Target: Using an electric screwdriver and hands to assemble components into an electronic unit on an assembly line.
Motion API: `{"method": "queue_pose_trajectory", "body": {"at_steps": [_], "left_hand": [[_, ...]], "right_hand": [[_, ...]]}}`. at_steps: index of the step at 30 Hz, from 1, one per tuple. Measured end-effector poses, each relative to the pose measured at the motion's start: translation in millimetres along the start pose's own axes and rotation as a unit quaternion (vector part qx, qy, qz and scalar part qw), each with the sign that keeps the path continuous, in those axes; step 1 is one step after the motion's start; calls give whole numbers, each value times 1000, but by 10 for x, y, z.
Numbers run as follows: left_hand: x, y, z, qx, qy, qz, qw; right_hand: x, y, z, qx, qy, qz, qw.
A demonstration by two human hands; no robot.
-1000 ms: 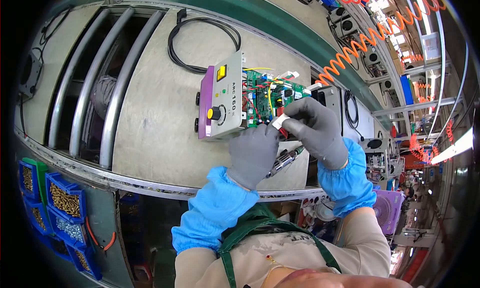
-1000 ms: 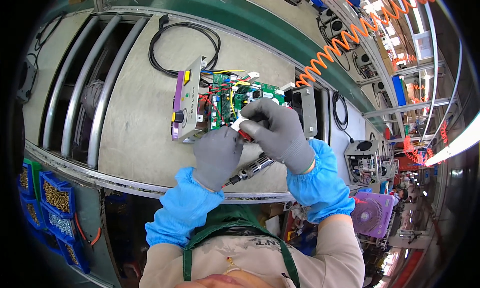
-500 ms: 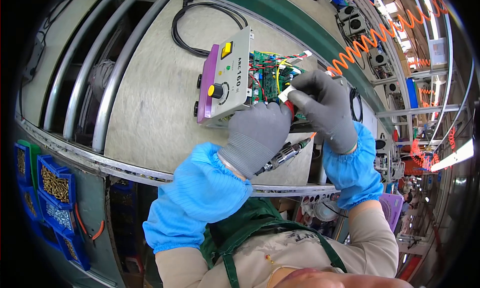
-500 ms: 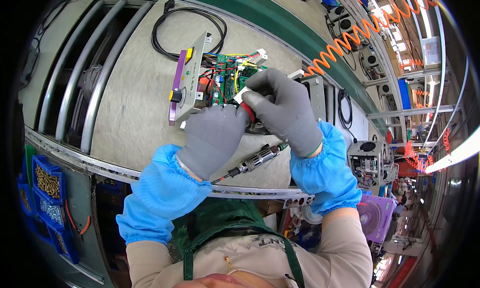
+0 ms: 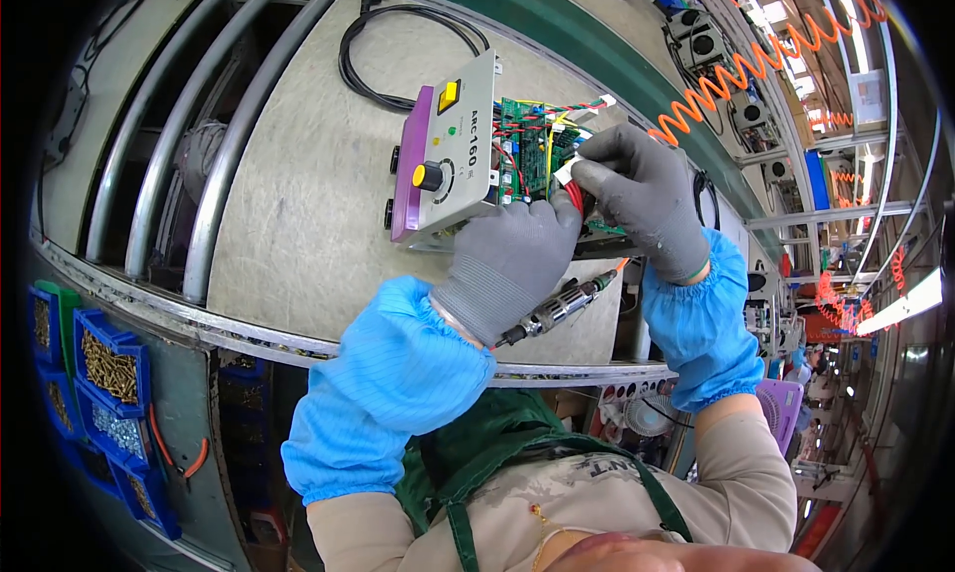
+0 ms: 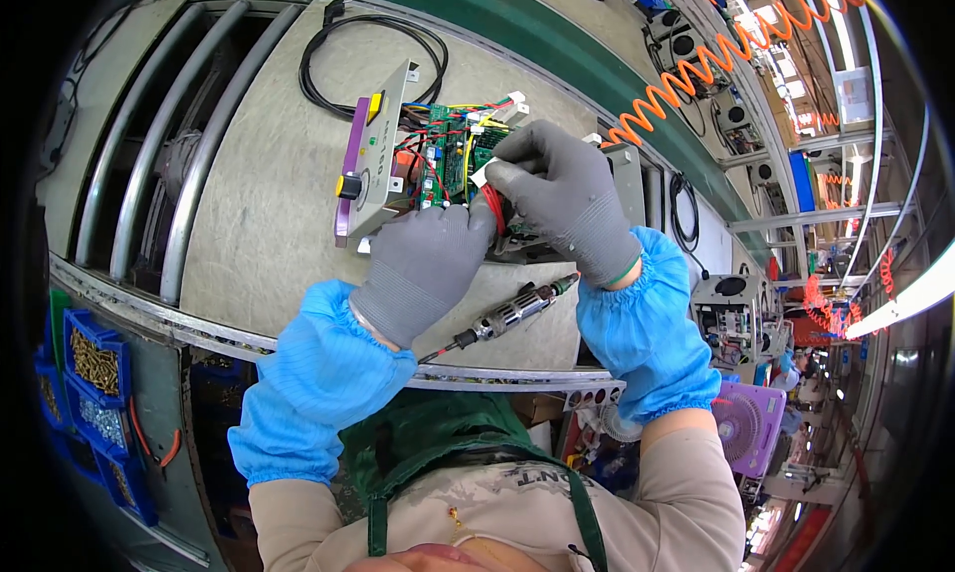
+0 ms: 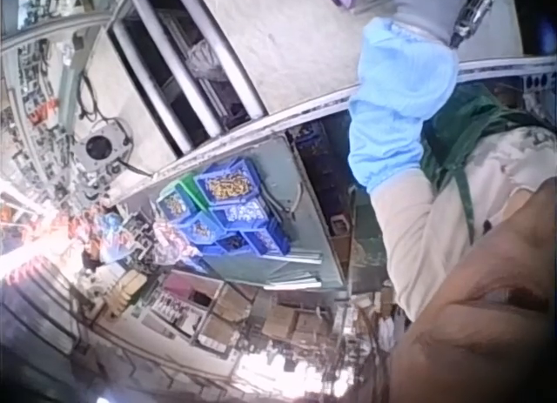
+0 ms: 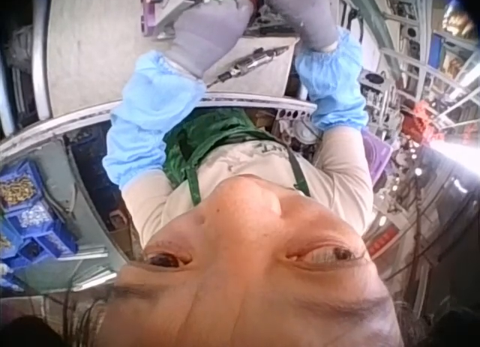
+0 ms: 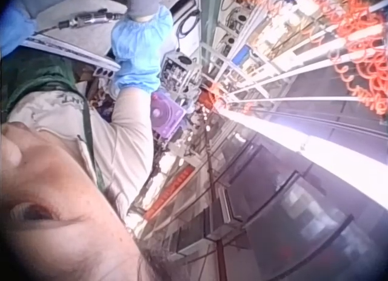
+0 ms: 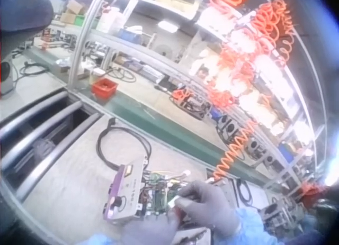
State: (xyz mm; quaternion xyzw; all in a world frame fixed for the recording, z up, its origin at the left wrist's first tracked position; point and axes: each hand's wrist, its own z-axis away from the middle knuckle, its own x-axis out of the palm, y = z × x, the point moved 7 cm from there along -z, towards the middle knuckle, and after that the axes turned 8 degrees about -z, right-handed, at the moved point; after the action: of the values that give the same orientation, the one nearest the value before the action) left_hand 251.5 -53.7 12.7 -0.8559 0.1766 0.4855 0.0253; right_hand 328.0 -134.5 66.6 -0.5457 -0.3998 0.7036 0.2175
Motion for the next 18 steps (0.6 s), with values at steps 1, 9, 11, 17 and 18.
{"method": "queue_pose_trajectory", "body": {"at_steps": [1, 9, 11, 17, 18], "left_hand": [[7, -4, 11, -5, 0, -4, 1000], [18, -44, 16, 20, -30, 20, 999], [-12, -44, 24, 22, -10, -6, 1000], [23, -28, 60, 50, 62, -34, 996], [20, -27, 55, 51, 61, -35, 996]], "right_hand": [[6, 26, 0, 34, 0, -22, 999], [6, 24, -19, 56, -2, -44, 997], [-2, 34, -24, 63, -4, -43, 997], [17, 120, -36, 80, -12, -61, 995], [9, 126, -35, 79, -13, -58, 995]]}}
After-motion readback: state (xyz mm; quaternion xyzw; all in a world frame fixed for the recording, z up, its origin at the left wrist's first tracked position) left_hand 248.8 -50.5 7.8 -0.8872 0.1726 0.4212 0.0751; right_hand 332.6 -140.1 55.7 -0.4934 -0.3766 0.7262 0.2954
